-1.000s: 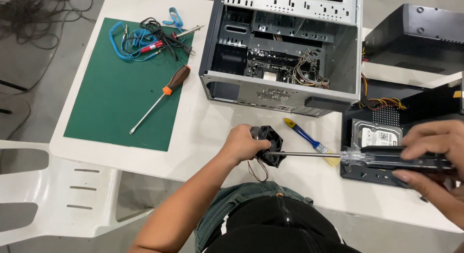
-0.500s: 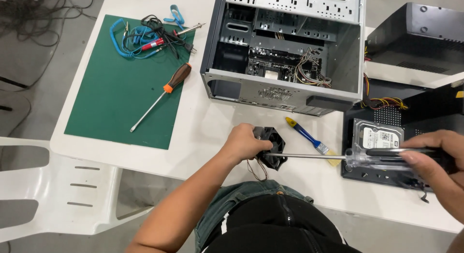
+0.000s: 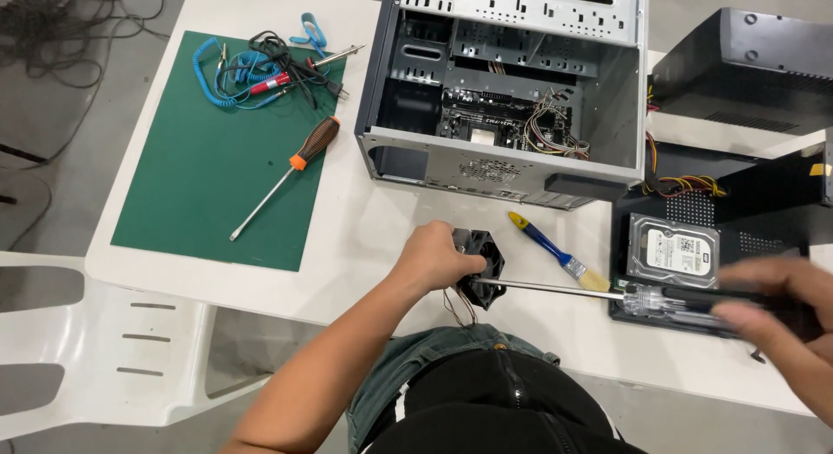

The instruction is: The person is reassembling a CPU cooling unit by placing a fan onto a metal heatsink and securing it with screws using a manual screwdriver.

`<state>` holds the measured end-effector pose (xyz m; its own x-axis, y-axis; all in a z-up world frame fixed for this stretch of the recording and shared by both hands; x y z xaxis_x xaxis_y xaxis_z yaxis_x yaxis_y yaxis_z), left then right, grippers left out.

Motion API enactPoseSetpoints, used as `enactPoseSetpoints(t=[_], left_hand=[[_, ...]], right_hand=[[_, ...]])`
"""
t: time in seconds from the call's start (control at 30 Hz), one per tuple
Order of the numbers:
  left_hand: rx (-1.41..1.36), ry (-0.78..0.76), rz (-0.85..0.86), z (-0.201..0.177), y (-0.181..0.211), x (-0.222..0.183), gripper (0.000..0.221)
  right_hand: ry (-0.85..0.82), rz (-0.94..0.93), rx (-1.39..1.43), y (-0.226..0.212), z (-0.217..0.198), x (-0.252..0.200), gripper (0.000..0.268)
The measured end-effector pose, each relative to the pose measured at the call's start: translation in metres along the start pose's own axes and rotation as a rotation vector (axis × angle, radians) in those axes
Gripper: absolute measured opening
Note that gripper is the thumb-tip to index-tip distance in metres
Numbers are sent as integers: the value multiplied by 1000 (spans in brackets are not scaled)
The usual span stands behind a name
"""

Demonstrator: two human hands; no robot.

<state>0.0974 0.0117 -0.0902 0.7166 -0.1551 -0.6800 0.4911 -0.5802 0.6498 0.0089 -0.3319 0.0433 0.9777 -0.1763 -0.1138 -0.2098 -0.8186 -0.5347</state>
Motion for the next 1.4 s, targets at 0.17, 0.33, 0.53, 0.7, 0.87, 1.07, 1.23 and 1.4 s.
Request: enactPoseSetpoints(t=[0.17, 0.33, 0.53, 0.7, 0.87, 1.07, 1.23, 1.4], left_hand=[[-99, -36, -8, 3, 0, -3, 28], [-114, -50, 9, 7, -3, -1, 29], [-39, -15, 26, 7, -10, 5, 26], [11, 53, 52, 6, -17, 10, 28], [28, 87, 57, 2, -12, 6, 31], [101, 112, 74, 2, -6, 6, 48], [181, 182, 73, -5, -10, 11, 53], [276, 332, 193, -25, 1, 14, 54]], right_hand=[[7, -415, -165, -5, -14, 6, 61], [45, 62, -47, -11, -8, -8, 26], [-30, -309, -51, -40, -6, -16, 77], [27, -56, -228, -27, -4, -19, 42], [61, -87, -182, -21, 7, -21, 52], [120, -442, -241, -45, 1, -35, 49], [135, -260, -529, -38, 31, -70, 70], [-113, 144, -843, -37, 48, -66, 83]])
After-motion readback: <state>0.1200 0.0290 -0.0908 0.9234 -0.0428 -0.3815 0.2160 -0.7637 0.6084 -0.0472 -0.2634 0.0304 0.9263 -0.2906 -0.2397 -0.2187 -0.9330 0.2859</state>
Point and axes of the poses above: each hand's wrist, its own x-axis towards the middle knuckle, its own z-axis out of the palm, y = z × x, the point moved 8 cm from there along x, towards the middle knuckle, and after that the axes turned 5 degrees about -x, right-handed, at the moved point
